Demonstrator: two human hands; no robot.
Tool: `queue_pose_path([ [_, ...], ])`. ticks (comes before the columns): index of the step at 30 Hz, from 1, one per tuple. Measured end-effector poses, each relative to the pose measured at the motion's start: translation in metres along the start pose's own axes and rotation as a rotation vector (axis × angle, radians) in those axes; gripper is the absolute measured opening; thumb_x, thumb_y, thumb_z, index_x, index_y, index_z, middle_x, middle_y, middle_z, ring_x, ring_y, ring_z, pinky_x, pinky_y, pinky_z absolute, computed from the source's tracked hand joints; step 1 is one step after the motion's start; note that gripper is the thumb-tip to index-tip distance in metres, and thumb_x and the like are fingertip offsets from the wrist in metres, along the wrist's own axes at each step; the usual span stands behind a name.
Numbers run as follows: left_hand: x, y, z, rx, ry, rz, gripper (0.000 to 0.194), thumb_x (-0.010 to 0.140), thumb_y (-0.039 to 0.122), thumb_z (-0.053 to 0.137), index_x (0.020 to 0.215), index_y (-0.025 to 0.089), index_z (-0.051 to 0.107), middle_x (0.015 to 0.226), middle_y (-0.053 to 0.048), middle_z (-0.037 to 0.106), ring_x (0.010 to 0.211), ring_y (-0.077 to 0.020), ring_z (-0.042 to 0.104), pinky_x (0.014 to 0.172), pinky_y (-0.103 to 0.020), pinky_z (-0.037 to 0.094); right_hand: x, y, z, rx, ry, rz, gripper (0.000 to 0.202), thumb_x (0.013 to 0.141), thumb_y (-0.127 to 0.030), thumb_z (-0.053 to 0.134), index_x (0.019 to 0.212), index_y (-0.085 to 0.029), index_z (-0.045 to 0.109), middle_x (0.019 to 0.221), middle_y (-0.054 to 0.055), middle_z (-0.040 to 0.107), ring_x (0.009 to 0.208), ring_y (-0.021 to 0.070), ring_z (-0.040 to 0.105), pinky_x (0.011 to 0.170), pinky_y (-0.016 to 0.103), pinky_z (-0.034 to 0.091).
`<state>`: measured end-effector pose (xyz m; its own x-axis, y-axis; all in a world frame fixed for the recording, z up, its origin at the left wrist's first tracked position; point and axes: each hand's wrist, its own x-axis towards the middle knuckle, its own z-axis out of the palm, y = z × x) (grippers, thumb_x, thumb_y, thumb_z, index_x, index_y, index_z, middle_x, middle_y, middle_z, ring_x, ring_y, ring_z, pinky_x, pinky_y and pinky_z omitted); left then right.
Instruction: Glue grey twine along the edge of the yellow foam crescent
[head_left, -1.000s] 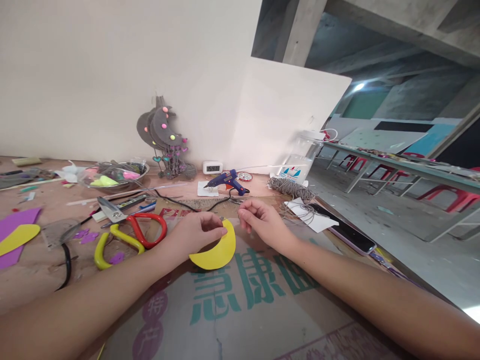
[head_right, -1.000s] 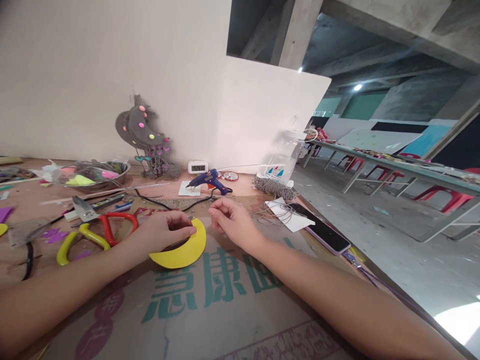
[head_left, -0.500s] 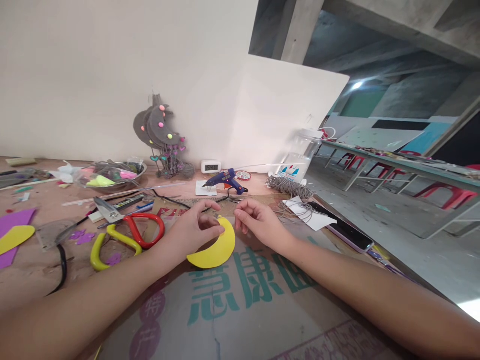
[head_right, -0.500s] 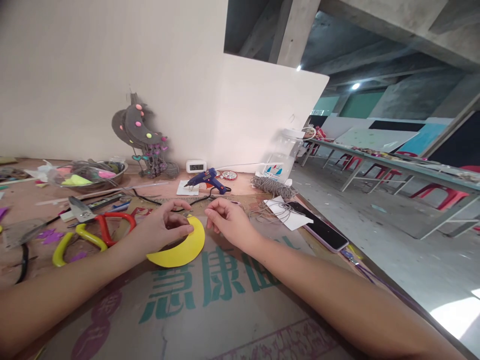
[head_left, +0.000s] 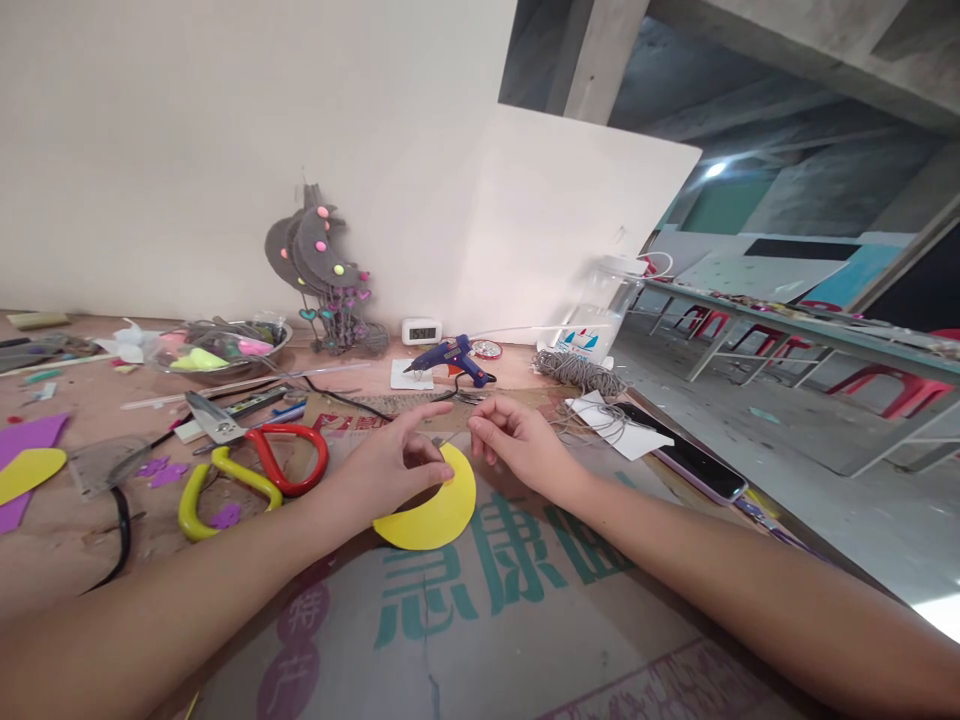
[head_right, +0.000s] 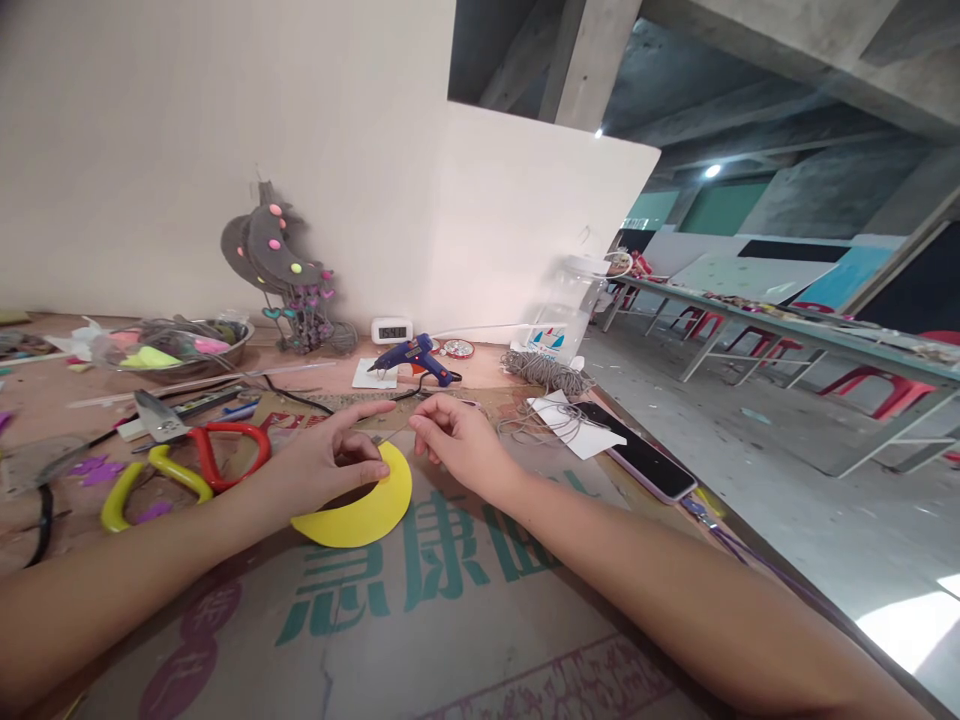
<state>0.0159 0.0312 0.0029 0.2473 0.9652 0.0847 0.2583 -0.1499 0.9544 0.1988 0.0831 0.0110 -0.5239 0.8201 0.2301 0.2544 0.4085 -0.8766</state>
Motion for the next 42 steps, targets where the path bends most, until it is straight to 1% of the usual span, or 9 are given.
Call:
queue_pose_path([
  [19,-0.0012,-0.0005,0.0038,-0.012,0.033,0.001,0.068,0.067,0.022,0.061,0.131,0.025,0.036,0.066,0.003,0.063,0.066,-0.0147,0.058,0.064,-0.026,0.044,0.0064,0.0037,-0.0007,-0.021,0.020,-0.030,0.020,0.084,-0.039,0.047,0.080,-0.019,0.049,0.060,-0.003,0.055,0.048,0.0083,0.046,0.049,0.021,0.038],
  [26,-0.0020,0.0003,0.0036,0.012,0.014,0.010,0.066,0.068,0.023,0.060,0.130,0.027,0.037,0.068,0.003,0.063,0.070,-0.0154,0.059,0.067,-0.027,0.044,0.0087,0.0052,-0.0003,-0.048,0.013,-0.045,0.021,0.084,-0.039,0.046,0.081,-0.019,0.049,0.061,-0.002,0.055,0.049,0.0088,0.046,0.049,0.021,0.038],
  [32,-0.0017,-0.0002,0.0044,-0.003,0.018,0.017,0.066,0.067,0.023,0.060,0.129,0.026,0.038,0.065,0.004,0.062,0.067,-0.0151,0.058,0.066,-0.027,0.044,0.0084,0.0048,0.0001,-0.084,0.011,-0.050,0.019,0.085,-0.037,0.044,0.082,-0.019,0.049,0.061,-0.002,0.055,0.050,0.0092,0.046,0.050,0.022,0.038],
  [35,-0.0016,0.0007,0.0034,0.001,0.015,0.019,0.065,0.068,0.023,0.061,0.129,0.026,0.038,0.065,0.005,0.061,0.067,-0.0145,0.058,0.066,-0.026,0.044,0.0083,0.0048,0.0001,-0.182,0.068,-0.096,0.014,0.082,-0.030,0.049,0.091,-0.020,0.052,0.080,0.001,0.059,0.056,0.0093,0.047,0.056,0.023,0.040],
  [37,-0.0012,0.0014,0.0017,0.007,0.033,0.012,0.064,0.069,0.025,0.061,0.128,0.026,0.038,0.067,0.004,0.063,0.069,-0.0149,0.059,0.068,-0.027,0.044,0.0078,0.0046,-0.0008,-0.236,0.165,-0.143,0.021,0.080,-0.025,0.053,0.100,-0.021,0.051,0.097,0.003,0.057,0.061,0.0095,0.048,0.060,0.025,0.041],
  [38,-0.0009,0.0016,0.0008,0.008,0.044,0.008,0.064,0.069,0.026,0.061,0.128,0.025,0.038,0.069,0.003,0.063,0.070,-0.0151,0.059,0.068,-0.027,0.044,0.0072,0.0042,-0.0015,-0.243,0.214,-0.163,0.024,0.079,-0.025,0.053,0.103,-0.021,0.050,0.101,0.004,0.055,0.063,0.0099,0.048,0.061,0.025,0.041],
  [40,-0.0001,0.0016,-0.0011,0.001,0.065,0.004,0.065,0.069,0.028,0.061,0.130,0.024,0.036,0.070,0.002,0.064,0.070,-0.0150,0.059,0.067,-0.026,0.044,0.0050,0.0022,-0.0031,-0.234,0.251,-0.178,0.017,0.082,-0.028,0.050,0.097,-0.020,0.050,0.092,0.004,0.055,0.065,0.0113,0.047,0.060,0.025,0.040],
  [41,0.0003,0.0015,-0.0018,-0.005,0.075,0.003,0.067,0.069,0.028,0.062,0.130,0.024,0.036,0.070,0.002,0.064,0.069,-0.0148,0.059,0.065,-0.026,0.044,0.0035,0.0005,-0.0035,-0.238,0.227,-0.171,0.014,0.084,-0.031,0.048,0.090,-0.019,0.051,0.083,0.002,0.054,0.064,0.0117,0.047,0.059,0.024,0.039],
  [42,0.0007,0.0014,-0.0023,-0.009,0.086,0.002,0.067,0.069,0.029,0.062,0.131,0.023,0.035,0.071,0.002,0.064,0.068,-0.0145,0.059,0.064,-0.025,0.043,0.0017,-0.0014,-0.0036,-0.255,0.185,-0.160,0.017,0.085,-0.034,0.045,0.082,-0.019,0.052,0.073,0.001,0.052,0.062,0.0120,0.046,0.057,0.024,0.037],
])
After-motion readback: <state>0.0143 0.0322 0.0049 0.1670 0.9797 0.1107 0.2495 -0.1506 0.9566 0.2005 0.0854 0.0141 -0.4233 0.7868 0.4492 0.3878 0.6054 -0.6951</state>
